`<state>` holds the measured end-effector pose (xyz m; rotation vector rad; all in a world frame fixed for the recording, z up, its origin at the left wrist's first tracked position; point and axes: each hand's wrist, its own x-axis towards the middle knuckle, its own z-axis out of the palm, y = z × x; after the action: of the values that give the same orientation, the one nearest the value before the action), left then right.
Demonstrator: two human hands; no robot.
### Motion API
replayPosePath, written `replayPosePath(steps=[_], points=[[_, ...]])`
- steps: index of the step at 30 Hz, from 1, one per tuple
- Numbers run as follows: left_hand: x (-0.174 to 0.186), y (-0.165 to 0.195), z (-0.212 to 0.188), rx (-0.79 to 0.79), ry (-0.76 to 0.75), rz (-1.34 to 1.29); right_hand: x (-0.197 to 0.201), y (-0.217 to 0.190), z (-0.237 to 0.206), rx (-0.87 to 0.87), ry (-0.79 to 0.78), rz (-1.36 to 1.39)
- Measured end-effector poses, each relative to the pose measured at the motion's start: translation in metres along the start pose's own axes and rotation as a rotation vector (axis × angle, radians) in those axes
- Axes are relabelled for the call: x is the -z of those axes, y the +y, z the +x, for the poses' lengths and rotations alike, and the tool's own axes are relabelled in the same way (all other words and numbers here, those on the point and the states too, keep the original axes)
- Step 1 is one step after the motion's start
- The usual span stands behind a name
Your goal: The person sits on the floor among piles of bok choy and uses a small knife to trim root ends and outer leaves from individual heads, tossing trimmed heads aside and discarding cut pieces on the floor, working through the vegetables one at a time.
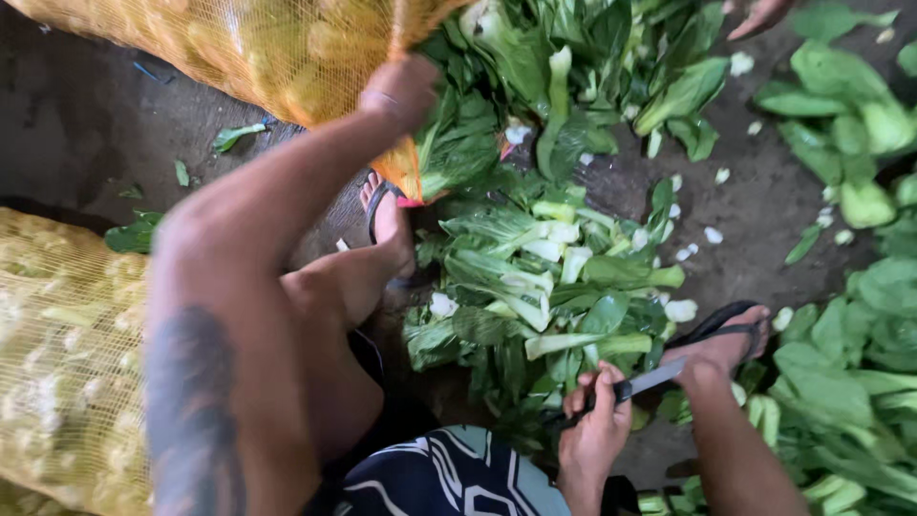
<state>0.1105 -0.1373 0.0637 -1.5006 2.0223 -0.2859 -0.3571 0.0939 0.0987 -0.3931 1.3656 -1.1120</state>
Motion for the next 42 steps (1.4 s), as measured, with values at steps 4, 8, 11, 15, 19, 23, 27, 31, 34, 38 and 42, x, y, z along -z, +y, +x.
replayPosePath(steps=[4, 8, 11, 15, 19, 23, 27, 31, 34, 38, 42], points=[[0.022, -0.026, -0.050, -0.044, 0.047, -0.005, 0.004, 0.000, -0.002, -0.021, -0.021, 0.043], [0.029, -0.002, -0.049, 0.011, -0.493, -0.015, 0.004, -0.001, -0.003, -0.019, -0.026, 0.020], [0.011, 0.025, -0.020, 0.086, -0.527, 0.128, 0.003, -0.003, -0.004, -0.040, -0.034, 0.064], [-0.013, 0.075, -0.012, 0.263, -0.635, -0.133, 0.002, -0.005, -0.003, -0.076, 0.004, 0.070], [-0.025, 0.095, -0.023, 0.700, -0.487, -0.473, 0.000, -0.005, -0.001, -0.116, 0.023, 0.076], [-0.019, 0.112, -0.030, 1.035, -0.272, -0.616, -0.004, -0.001, 0.000, -0.122, 0.028, 0.059], [-0.010, 0.134, -0.016, 1.243, -0.174, -0.652, -0.004, -0.001, -0.001, -0.136, 0.059, 0.051], [0.000, 0.136, -0.019, 1.269, -0.108, -0.780, 0.004, -0.010, -0.008, -0.103, 0.019, 0.089], [0.013, 0.140, -0.046, 1.261, 0.154, -0.891, 0.006, -0.017, -0.017, -0.013, -0.037, 0.114], [0.058, 0.150, -0.091, 1.208, 0.623, -1.163, 0.004, -0.025, -0.032, 0.022, -0.101, 0.095], [0.114, 0.155, -0.129, 0.853, 1.035, -1.263, 0.009, -0.045, -0.054, 0.108, -0.215, 0.058]])
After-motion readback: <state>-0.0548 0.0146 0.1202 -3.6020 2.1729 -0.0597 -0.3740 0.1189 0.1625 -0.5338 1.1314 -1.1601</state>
